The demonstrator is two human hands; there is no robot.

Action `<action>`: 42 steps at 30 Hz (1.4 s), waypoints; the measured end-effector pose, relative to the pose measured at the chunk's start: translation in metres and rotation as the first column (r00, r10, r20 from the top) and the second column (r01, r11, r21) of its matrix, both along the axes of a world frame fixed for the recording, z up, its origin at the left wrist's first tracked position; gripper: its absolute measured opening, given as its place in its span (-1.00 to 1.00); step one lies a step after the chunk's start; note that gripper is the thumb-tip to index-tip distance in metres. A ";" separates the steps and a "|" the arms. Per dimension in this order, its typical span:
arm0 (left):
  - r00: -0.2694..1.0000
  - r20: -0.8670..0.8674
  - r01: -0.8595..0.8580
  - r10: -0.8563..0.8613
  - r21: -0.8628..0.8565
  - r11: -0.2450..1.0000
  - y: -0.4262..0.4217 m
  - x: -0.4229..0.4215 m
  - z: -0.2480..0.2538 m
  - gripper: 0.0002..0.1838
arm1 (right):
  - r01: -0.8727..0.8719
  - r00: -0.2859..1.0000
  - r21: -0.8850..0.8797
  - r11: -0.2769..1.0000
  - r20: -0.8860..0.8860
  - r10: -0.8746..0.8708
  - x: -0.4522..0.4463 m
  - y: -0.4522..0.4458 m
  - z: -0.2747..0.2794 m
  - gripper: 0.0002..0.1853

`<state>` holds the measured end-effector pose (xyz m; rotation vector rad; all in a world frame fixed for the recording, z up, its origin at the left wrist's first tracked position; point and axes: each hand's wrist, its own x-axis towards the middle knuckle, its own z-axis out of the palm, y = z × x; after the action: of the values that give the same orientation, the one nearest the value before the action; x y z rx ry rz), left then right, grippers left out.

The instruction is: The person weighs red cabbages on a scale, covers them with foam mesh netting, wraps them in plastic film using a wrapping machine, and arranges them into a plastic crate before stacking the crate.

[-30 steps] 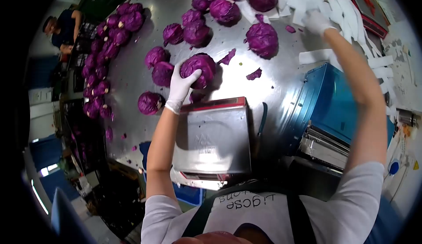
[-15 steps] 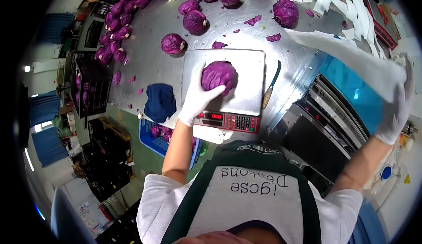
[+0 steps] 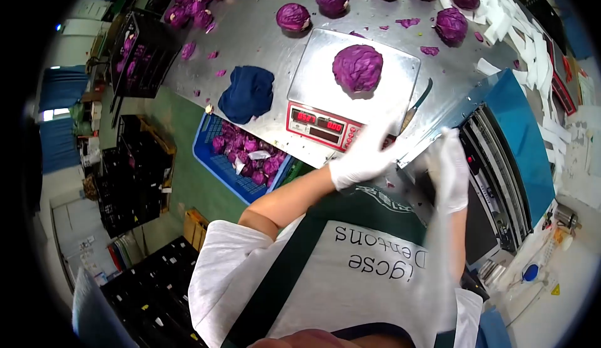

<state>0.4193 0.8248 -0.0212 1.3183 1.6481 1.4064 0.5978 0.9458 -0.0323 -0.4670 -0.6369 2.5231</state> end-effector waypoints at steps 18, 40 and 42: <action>0.816 0.556 -0.099 0.158 -0.134 0.986 -0.030 0.027 -0.022 -0.86 | -0.066 0.727 0.658 0.750 0.546 -0.416 -0.027 -0.040 0.006 -0.72; 0.740 0.510 -0.456 0.439 -0.100 0.884 -0.008 -0.121 -0.052 -0.74 | -0.129 0.713 0.911 0.391 0.359 -0.602 -0.148 0.044 -0.050 -0.63; 0.734 0.414 -0.525 0.538 -0.156 0.836 0.010 -0.135 -0.053 -0.67 | -0.022 0.791 0.867 0.498 0.320 -0.522 -0.186 0.054 -0.069 -0.60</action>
<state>0.2843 0.8346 -0.0745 0.4315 1.7727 1.8328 0.4121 0.9999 -0.1014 -0.8304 -1.7452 1.4395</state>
